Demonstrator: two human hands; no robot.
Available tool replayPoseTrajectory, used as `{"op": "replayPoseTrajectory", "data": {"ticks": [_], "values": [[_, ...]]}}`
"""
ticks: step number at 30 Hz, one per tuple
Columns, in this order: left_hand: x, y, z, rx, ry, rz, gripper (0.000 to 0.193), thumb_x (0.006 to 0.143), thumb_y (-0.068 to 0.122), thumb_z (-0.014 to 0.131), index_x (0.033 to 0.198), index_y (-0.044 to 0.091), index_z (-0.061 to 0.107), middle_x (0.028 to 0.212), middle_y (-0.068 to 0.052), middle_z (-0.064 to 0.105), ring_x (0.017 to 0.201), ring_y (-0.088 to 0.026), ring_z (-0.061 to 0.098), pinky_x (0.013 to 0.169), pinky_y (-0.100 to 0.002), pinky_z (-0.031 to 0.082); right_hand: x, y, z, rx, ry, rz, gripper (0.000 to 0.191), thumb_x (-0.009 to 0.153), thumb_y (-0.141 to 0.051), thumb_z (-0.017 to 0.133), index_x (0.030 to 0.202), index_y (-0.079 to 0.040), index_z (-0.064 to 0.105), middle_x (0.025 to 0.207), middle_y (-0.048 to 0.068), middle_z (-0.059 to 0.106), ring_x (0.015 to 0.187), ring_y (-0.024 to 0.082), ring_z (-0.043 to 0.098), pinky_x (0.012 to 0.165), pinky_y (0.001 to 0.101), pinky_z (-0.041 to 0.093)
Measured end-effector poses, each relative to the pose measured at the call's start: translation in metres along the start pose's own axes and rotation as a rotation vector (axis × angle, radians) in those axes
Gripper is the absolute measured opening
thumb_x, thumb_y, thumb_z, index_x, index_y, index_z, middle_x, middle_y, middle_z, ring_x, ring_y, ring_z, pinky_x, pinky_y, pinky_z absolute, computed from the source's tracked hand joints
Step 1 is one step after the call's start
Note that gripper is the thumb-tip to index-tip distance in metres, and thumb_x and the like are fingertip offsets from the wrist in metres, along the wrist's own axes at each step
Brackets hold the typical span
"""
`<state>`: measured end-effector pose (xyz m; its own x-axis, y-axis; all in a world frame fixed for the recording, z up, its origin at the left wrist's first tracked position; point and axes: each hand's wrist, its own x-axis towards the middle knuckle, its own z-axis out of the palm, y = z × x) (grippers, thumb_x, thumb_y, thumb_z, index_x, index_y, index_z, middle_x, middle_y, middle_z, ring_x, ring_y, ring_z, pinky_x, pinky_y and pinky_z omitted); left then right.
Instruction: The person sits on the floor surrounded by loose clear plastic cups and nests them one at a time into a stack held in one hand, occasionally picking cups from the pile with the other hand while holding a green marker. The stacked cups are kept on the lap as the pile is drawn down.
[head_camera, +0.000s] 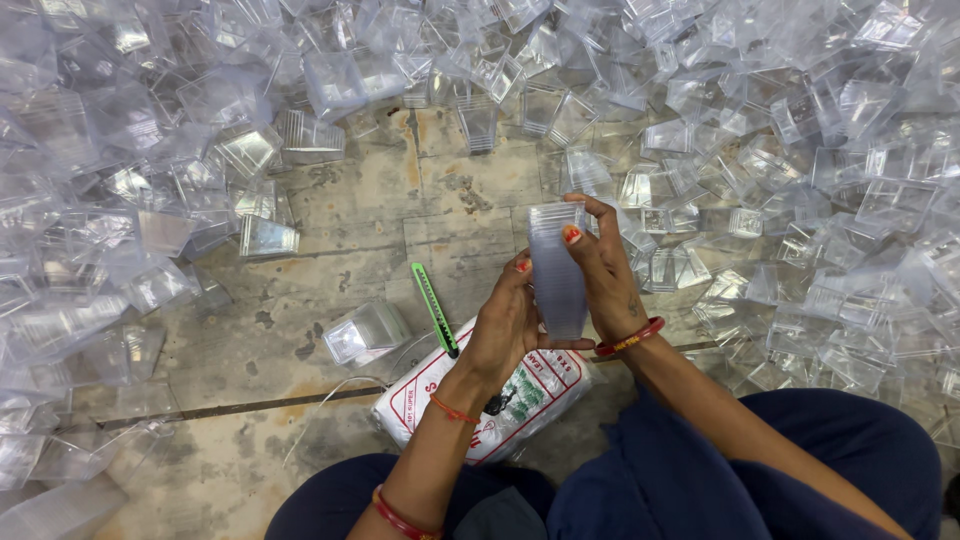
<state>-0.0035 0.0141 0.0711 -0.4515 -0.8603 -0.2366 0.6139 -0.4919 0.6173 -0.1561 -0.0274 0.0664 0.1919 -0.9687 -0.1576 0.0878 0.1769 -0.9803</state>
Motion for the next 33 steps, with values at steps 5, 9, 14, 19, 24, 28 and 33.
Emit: {"op": "replayPoseTrajectory", "data": {"ticks": [5, 9, 14, 19, 24, 28, 33], "values": [[0.000, 0.000, -0.001, -0.003, 0.031, -0.026, 0.068, 0.102, 0.056, 0.034, 0.151, 0.009, 0.029, 0.144, -0.016, 0.046, 0.127, -0.031, 0.058, 0.085, -0.058, 0.064, -0.001, -0.001, 0.000, -0.032, -0.009, -0.013, 0.059, 0.103, -0.044, 0.057, 0.149, -0.012, 0.038, 0.102, 0.002, 0.064, 0.095, 0.008, 0.058, 0.088, 0.0266, 0.049], [0.001, -0.002, -0.001, -0.024, 0.050, -0.050, 0.067, 0.100, 0.055, 0.036, 0.149, 0.009, 0.029, 0.144, -0.014, 0.045, 0.129, -0.030, 0.058, 0.086, -0.059, 0.064, -0.002, -0.001, 0.001, -0.087, -0.008, -0.024, 0.060, 0.104, -0.044, 0.056, 0.150, -0.011, 0.038, 0.100, 0.002, 0.064, 0.094, 0.008, 0.057, 0.088, 0.0258, 0.047], [0.001, -0.001, -0.002, -0.008, 0.042, -0.060, 0.070, 0.099, 0.056, 0.036, 0.149, 0.008, 0.030, 0.142, -0.017, 0.046, 0.127, -0.033, 0.058, 0.086, -0.059, 0.064, -0.003, -0.003, 0.002, -0.113, 0.004, -0.021, 0.059, 0.104, -0.044, 0.055, 0.150, -0.011, 0.039, 0.099, 0.001, 0.062, 0.093, 0.008, 0.056, 0.087, 0.0262, 0.047], [0.002, -0.001, -0.004, -0.016, 0.034, -0.071, 0.076, 0.099, 0.060, 0.035, 0.149, 0.003, 0.034, 0.140, -0.021, 0.049, 0.125, -0.035, 0.060, 0.086, -0.060, 0.064, -0.004, -0.007, 0.003, -0.147, -0.016, -0.051, 0.057, 0.106, -0.041, 0.053, 0.152, -0.010, 0.036, 0.101, 0.001, 0.063, 0.095, 0.008, 0.057, 0.091, 0.0266, 0.048], [0.004, -0.004, -0.008, -0.001, 0.060, -0.113, 0.079, 0.096, 0.063, 0.036, 0.149, 0.004, 0.034, 0.141, -0.020, 0.049, 0.125, -0.034, 0.060, 0.086, -0.059, 0.063, -0.004, -0.008, 0.004, -0.108, -0.053, -0.044, 0.057, 0.106, -0.038, 0.053, 0.152, -0.010, 0.032, 0.101, 0.003, 0.069, 0.099, 0.008, 0.059, 0.093, 0.0265, 0.047], [0.005, -0.007, -0.009, -0.002, 0.068, -0.121, 0.081, 0.095, 0.064, 0.036, 0.149, 0.004, 0.033, 0.140, -0.020, 0.049, 0.125, -0.034, 0.060, 0.086, -0.060, 0.063, -0.004, -0.007, 0.005, -0.109, -0.043, -0.043, 0.058, 0.106, -0.038, 0.053, 0.152, -0.010, 0.033, 0.101, 0.003, 0.068, 0.099, 0.008, 0.058, 0.093, 0.0266, 0.046], [0.004, -0.007, -0.011, -0.033, 0.043, -0.106, 0.084, 0.097, 0.065, 0.035, 0.151, 0.001, 0.032, 0.140, -0.021, 0.049, 0.124, -0.035, 0.060, 0.086, -0.060, 0.063, -0.004, -0.007, 0.004, -0.115, -0.040, -0.037, 0.059, 0.105, -0.040, 0.053, 0.151, -0.009, 0.032, 0.102, 0.002, 0.068, 0.100, 0.008, 0.059, 0.094, 0.0262, 0.046]]}}
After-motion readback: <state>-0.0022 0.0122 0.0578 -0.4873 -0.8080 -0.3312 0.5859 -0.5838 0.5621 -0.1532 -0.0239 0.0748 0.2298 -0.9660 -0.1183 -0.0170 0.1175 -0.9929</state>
